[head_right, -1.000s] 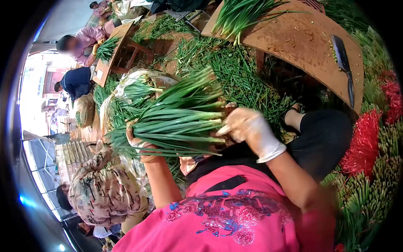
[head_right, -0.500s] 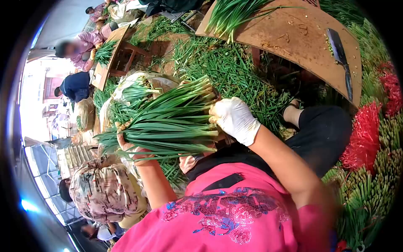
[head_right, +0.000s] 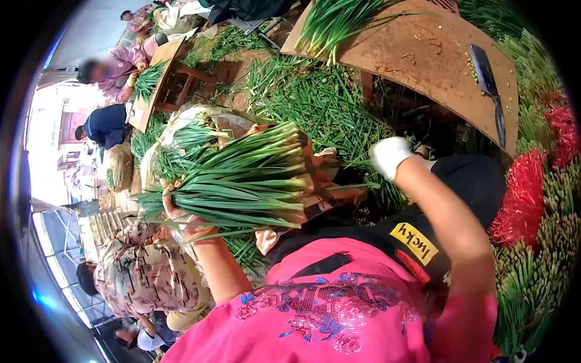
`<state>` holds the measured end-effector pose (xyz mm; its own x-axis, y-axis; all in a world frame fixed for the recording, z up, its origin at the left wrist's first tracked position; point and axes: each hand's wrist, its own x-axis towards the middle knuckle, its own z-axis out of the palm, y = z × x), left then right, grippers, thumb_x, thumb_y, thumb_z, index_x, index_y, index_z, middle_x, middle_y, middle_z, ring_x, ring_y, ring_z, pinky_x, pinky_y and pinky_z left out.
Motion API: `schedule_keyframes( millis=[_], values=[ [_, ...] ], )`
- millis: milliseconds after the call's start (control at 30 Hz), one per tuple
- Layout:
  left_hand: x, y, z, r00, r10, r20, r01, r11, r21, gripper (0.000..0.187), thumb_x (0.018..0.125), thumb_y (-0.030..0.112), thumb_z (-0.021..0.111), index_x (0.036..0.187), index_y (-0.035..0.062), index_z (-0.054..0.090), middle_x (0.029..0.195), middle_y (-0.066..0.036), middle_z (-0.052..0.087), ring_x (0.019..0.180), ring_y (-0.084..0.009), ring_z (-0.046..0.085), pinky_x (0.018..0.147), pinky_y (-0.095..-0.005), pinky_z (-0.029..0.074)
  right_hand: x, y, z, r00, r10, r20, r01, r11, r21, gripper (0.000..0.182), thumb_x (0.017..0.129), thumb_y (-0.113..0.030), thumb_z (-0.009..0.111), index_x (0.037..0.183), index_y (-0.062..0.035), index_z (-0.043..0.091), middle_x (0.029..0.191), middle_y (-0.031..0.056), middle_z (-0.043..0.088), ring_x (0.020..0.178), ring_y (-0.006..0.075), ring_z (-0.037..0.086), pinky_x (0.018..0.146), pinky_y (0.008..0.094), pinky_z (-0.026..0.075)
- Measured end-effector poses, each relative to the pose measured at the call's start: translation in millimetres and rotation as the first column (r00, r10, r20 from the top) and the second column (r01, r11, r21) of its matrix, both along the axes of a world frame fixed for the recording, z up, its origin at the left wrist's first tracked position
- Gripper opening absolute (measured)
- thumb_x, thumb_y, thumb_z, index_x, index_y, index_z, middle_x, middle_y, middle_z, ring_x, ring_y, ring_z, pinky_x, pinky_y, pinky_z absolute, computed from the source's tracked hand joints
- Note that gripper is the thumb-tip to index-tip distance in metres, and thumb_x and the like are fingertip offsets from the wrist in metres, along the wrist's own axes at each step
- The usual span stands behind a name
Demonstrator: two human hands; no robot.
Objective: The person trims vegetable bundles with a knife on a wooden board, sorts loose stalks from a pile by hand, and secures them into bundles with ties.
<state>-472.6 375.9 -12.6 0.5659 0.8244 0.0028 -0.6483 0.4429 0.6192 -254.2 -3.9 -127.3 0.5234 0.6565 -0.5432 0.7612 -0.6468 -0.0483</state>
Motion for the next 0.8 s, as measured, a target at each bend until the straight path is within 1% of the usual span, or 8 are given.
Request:
schedule_keyframes(
  millis=[67,167,267,333,433,533,567,800],
  values=[
    [-13,10,-11,1.000,-0.024,0.015,0.026,0.993,-0.112,0.027,0.082,0.015,0.056,0.108,0.0100,0.061,0.083,-0.003,0.063,0.078,-0.0191,0.057,0.085,-0.0405,0.048,30,-39,10,0.997,0.038,0.061,-0.023,0.971,-0.238,0.028,0.077,-0.027,0.060,0.100,-0.0116,0.067,0.092,0.0131,0.067,0.086,0.0275,0.065,0.072,0.0390,0.053],
    [-9,-9,-4,0.998,-0.002,-0.056,-0.004,0.993,-0.116,0.031,0.082,0.017,0.057,0.112,0.0123,0.060,0.085,-0.002,0.063,0.081,-0.0192,0.058,0.084,-0.0404,0.049,3,0,39,0.973,-0.106,-0.206,0.204,0.811,0.548,0.044,0.079,-0.030,0.061,0.118,-0.0093,0.059,0.113,0.0156,0.061,0.104,0.0275,0.059,0.088,0.0311,0.046],
    [-6,-9,-8,1.000,-0.017,-0.018,0.015,0.995,-0.098,0.032,0.083,0.020,0.055,0.114,0.0129,0.060,0.086,-0.001,0.064,0.082,-0.0192,0.059,0.085,-0.0405,0.049,-31,68,52,0.514,-0.064,-0.855,0.740,0.537,0.405,0.039,0.086,-0.031,0.061,0.112,-0.0017,0.060,0.098,0.0080,0.066,0.089,0.0147,0.061,0.075,0.0292,0.049],
    [-1,-22,0,0.995,-0.001,-0.098,-0.011,0.993,-0.116,0.031,0.082,0.021,0.056,0.112,0.0127,0.061,0.085,-0.002,0.064,0.080,-0.0186,0.059,0.084,-0.0401,0.049,-45,98,51,0.346,0.057,-0.936,0.888,0.302,0.347,0.022,0.087,-0.017,0.057,0.094,0.0035,0.062,0.079,0.0057,0.064,0.062,0.0090,0.056,0.059,0.0209,0.045],
    [-25,15,-35,0.995,0.005,-0.096,-0.020,0.988,-0.155,0.030,0.080,0.020,0.056,0.109,0.0123,0.062,0.087,-0.003,0.064,0.081,-0.0186,0.059,0.084,-0.0392,0.049,-3,82,45,0.225,0.352,-0.909,0.908,-0.415,0.064,0.019,0.085,-0.010,0.051,0.095,0.0000,0.064,0.076,0.0059,0.064,0.049,0.0074,0.041,0.050,0.0200,0.038],
    [-11,-28,-6,0.964,0.116,-0.238,-0.165,0.966,-0.197,0.021,0.080,0.021,0.054,0.096,0.0116,0.063,0.085,-0.004,0.061,0.084,-0.0210,0.057,0.082,-0.0434,0.048,6,58,50,0.308,0.098,-0.946,0.933,-0.227,0.280,0.019,0.087,-0.011,0.052,0.096,0.0026,0.063,0.077,0.0052,0.066,0.052,0.0055,0.042,0.054,0.0175,0.037],
    [-18,-10,-23,0.968,0.139,-0.210,-0.178,0.968,-0.178,0.022,0.080,0.024,0.054,0.096,0.0118,0.063,0.085,-0.004,0.060,0.084,-0.0219,0.056,0.081,-0.0450,0.048,10,59,44,0.231,0.230,-0.946,0.968,0.042,0.247,0.021,0.089,-0.015,0.055,0.099,0.0015,0.062,0.086,0.0080,0.068,0.060,0.0053,0.049,0.056,0.0182,0.038],
    [-24,6,-25,0.997,-0.045,-0.058,0.037,0.990,-0.138,0.034,0.083,0.032,0.053,0.113,0.0194,0.062,0.108,-0.005,0.062,0.099,-0.0262,0.057,0.091,-0.0481,0.044,-56,121,61,0.768,0.005,-0.641,0.641,0.008,0.768,0.015,0.069,-0.007,0.073,0.081,-0.0024,0.064,0.078,0.0071,0.060,0.075,0.0191,0.059,0.068,0.0304,0.047]
  ],
)
